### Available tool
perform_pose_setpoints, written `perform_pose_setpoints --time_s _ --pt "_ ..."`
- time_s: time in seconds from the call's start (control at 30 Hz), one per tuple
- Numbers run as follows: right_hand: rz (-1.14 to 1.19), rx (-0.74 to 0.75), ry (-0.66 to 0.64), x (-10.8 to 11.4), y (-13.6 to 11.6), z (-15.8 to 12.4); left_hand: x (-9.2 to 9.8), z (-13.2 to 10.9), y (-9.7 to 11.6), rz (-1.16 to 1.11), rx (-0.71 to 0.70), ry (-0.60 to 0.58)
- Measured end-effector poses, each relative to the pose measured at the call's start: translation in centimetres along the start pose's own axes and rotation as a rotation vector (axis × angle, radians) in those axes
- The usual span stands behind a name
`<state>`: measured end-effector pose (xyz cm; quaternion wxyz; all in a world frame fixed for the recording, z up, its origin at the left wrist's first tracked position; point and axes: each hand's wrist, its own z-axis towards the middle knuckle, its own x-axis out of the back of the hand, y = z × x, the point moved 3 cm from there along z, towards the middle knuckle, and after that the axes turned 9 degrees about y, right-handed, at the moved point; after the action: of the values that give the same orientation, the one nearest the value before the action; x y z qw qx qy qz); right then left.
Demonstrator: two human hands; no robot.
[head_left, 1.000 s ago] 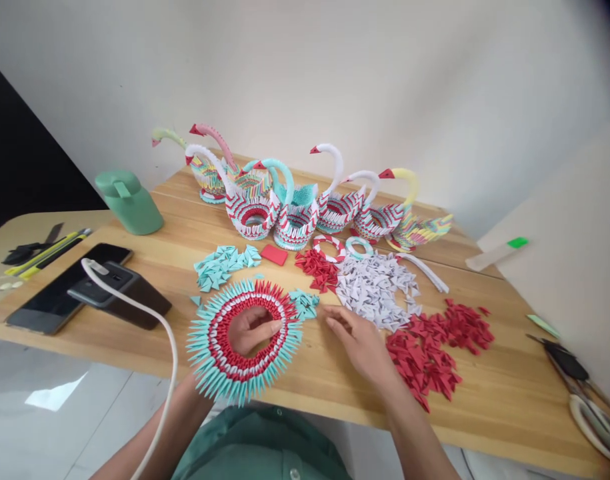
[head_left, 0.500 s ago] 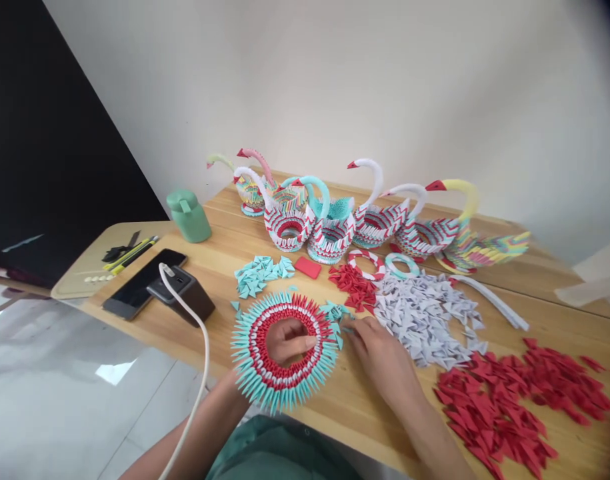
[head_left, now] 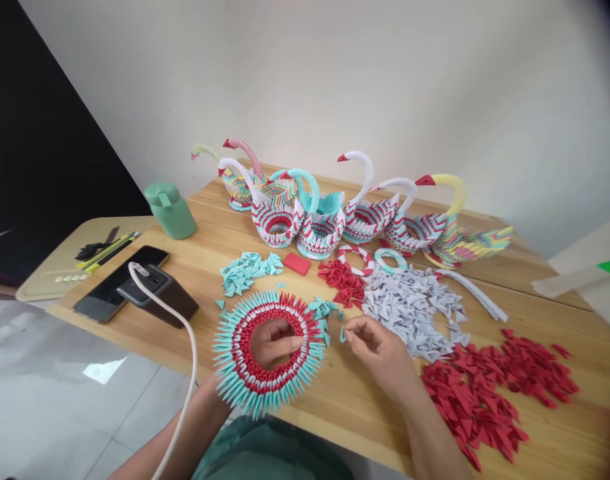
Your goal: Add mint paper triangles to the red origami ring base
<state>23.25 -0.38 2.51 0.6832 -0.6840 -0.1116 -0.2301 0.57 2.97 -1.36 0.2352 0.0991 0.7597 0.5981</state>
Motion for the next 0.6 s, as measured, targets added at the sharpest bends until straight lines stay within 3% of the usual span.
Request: perform_pose_setpoints --time_s 0.13,0.6 --pt "0.362 -0.112 -0.087 -0.17 -0.06 -0.35 0.05 0.11 -0.15 0.058 -0.019 0.028" --pt "0.689 -0.293 -0.031 -0.36 0.16 -0.97 0.16 0.46 -1.05 0.126 -0.085 0.017"
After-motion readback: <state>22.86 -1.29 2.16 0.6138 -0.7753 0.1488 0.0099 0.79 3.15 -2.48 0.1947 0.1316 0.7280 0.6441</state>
